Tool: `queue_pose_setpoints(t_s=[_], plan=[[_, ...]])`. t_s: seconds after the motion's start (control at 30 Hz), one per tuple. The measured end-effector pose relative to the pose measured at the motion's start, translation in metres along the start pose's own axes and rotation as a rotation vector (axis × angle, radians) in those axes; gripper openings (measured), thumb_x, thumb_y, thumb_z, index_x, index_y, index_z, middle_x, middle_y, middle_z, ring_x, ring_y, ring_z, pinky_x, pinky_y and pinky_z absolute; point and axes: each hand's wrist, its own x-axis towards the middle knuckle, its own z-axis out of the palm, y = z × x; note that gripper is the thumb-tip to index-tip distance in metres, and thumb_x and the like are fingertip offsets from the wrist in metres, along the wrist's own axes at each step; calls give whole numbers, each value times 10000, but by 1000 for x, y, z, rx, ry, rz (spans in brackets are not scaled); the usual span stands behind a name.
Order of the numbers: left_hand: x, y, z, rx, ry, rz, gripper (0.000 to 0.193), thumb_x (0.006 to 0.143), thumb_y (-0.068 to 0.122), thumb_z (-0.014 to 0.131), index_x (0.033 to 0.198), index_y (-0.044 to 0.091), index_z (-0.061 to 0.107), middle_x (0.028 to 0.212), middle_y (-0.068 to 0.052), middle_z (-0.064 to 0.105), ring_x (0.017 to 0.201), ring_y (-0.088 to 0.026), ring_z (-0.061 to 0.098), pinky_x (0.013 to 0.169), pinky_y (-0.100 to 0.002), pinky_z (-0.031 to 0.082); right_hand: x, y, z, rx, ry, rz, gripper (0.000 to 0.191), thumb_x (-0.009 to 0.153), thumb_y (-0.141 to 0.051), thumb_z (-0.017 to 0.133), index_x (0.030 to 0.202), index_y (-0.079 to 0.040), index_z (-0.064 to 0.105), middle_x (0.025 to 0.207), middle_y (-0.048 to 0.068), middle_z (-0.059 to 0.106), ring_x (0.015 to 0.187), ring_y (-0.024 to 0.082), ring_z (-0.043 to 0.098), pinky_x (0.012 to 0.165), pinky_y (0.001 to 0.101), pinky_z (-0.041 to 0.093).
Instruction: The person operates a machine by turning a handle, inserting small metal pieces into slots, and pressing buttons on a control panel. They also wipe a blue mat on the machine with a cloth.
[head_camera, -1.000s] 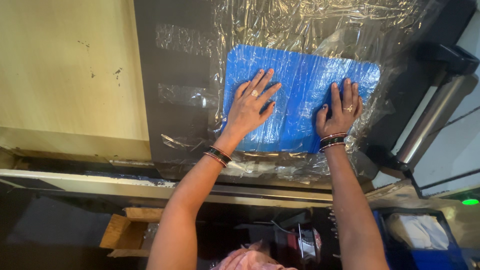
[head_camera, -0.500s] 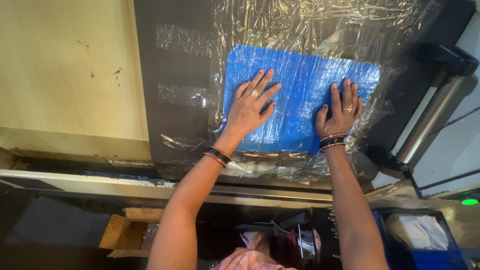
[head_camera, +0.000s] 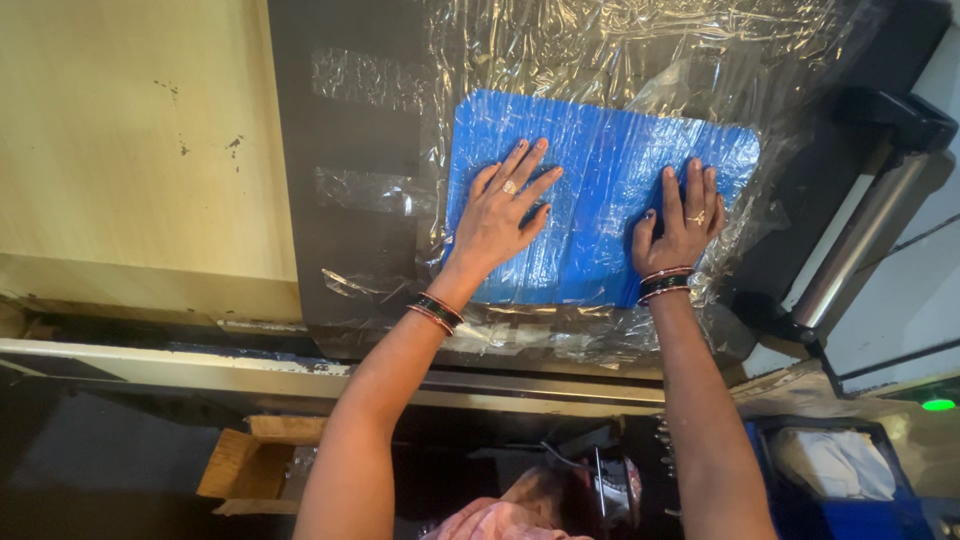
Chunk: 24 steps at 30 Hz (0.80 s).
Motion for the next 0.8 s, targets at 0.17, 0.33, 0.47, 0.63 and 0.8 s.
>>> queue_pose_setpoints(t_s=[0.17, 0.33, 0.47, 0.63, 0.8], plan=[[0, 0, 0, -2, 3, -1, 490, 1006, 288, 631, 1488, 277, 550, 1677, -11, 327, 1548, -211, 321, 1208, -446, 304, 0, 1, 1, 9, 3, 2, 638, 903, -186, 545, 1533, -94, 580, 1672, 173, 395, 1578, 359, 303, 1279, 536, 169], [0, 0, -1, -2, 7, 1, 489, 1005, 289, 634, 1486, 279, 550, 1677, -10, 327, 1549, -212, 323, 1209, -445, 306, 1, 1, 3, 4, 12, -3, 637, 903, -188, 545, 1531, -88, 582, 1670, 175, 397, 1577, 357, 304, 1278, 533, 168], [1, 0, -1, 0, 7, 2, 491, 1000, 287, 633, 1484, 278, 552, 1674, -12, 329, 1547, -214, 326, 1206, -445, 308, 0, 1, 2, 8, 10, -7, 633, 909, -190, 547, 1531, -82, 581, 1670, 178, 398, 1578, 363, 306, 1280, 535, 171], [1, 0, -1, -2, 5, 3, 488, 1002, 287, 631, 1483, 277, 555, 1675, -13, 332, 1549, -216, 324, 1206, -446, 310, 1, 0, 0, 6, 14, -14, 628, 917, -188, 545, 1534, -81, 577, 1670, 177, 398, 1577, 368, 308, 1278, 537, 172], [1, 0, -1, -8, 7, 4, 483, 1008, 286, 631, 1485, 272, 556, 1677, -16, 332, 1552, -217, 322, 1206, -447, 309, 2, 0, 0, 10, 17, -12, 628, 911, -184, 549, 1532, -89, 578, 1669, 174, 397, 1574, 367, 308, 1277, 536, 170]])
